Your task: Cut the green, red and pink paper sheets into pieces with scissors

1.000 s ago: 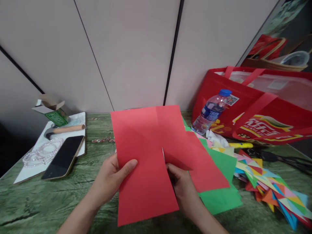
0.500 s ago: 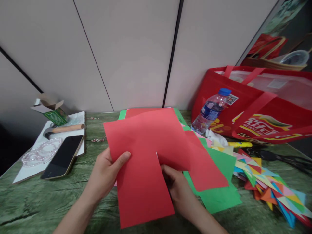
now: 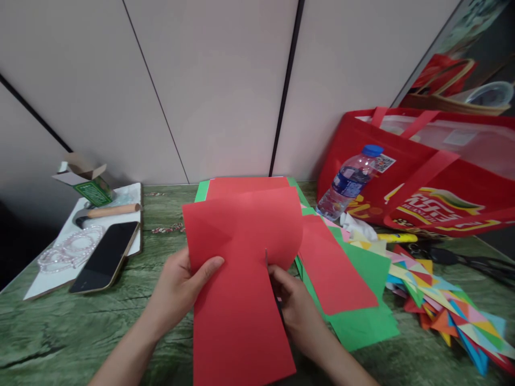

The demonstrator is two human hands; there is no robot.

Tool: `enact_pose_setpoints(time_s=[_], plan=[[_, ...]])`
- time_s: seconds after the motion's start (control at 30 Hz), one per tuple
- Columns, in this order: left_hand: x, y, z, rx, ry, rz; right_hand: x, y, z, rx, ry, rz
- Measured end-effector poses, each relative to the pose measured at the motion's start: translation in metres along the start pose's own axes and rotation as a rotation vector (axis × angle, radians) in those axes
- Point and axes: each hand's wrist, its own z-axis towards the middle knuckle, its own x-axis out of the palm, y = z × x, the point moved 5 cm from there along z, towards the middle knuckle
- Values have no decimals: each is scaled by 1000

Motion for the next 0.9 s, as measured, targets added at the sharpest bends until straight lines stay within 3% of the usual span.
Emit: enact_pose_setpoints(time_s=[0.9], plan=[[0,-4,1,88,2,64,0,3,1,-8,-31,55]])
